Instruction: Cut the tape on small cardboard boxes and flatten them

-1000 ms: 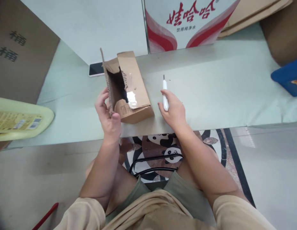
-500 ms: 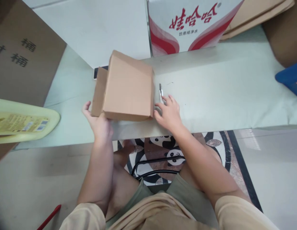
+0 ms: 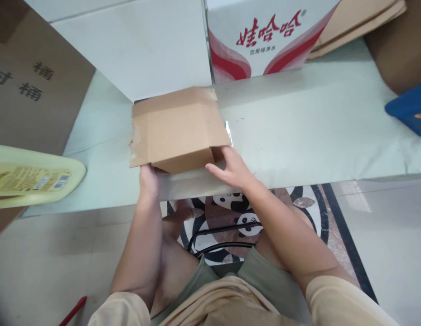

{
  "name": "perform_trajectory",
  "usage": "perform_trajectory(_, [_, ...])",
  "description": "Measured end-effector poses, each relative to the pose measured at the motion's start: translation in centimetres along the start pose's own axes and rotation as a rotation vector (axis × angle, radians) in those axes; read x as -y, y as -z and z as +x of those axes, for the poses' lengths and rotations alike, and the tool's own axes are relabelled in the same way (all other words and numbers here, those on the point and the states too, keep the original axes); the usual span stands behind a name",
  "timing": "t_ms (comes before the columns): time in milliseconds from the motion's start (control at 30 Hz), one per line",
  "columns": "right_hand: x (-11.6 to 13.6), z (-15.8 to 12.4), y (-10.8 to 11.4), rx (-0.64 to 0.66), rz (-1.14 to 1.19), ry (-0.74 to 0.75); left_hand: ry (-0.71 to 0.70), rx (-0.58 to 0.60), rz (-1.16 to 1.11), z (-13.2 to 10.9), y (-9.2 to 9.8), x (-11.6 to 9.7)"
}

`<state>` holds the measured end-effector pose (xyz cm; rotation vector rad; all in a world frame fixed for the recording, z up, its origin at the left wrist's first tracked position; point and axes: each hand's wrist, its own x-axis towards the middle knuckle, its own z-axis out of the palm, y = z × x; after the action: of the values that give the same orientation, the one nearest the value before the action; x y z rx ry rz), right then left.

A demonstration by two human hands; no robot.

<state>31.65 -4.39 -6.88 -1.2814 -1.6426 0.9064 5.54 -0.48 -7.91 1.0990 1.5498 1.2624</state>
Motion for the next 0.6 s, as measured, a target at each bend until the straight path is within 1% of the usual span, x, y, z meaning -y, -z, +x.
perform_trajectory(67, [-0.1, 0.1, -0.3, -0.053, 0.042, -0.068, 0.039, -0.040, -0.101, -0.2, -0.5, -0.7])
perform_trajectory(100, [-0.1, 0.1, -0.4, -0.095, 0.050, -0.101, 0.030, -0.047, -0.161, -0.2, -0.8, -1.1])
perform_trajectory(167, [0.0, 0.2, -0.5, -0.192, 0.038, -0.164, -0.033, -0.052, -0.263, -0.3, -1.1, -1.7])
perform_trajectory(233, [0.1, 0.2, -0.4, -0.274, 0.003, -0.208, -0.079, -0.091, -0.326, -0.3, -1.2, -2.1])
perform_trajectory(300, [0.3, 0.2, -0.1, -0.342, -0.011, -0.202, -0.062, -0.150, -0.355, -0.2, -1.0, -2.1])
perform_trajectory(400, [0.5, 0.2, 0.4, -0.399, 0.027, -0.155, -0.027, -0.215, -0.370, 0.0, -0.6, -2.2])
perform_trajectory(467, [0.5, 0.2, 0.6, -0.422, 0.047, -0.158, -0.030, -0.210, -0.387, 0.1, -0.2, -2.4])
perform_trajectory(600, [0.5, 0.2, 0.9, -0.446, 0.126, -0.229, 0.000, -0.124, -0.413, -0.2, 0.6, -2.9])
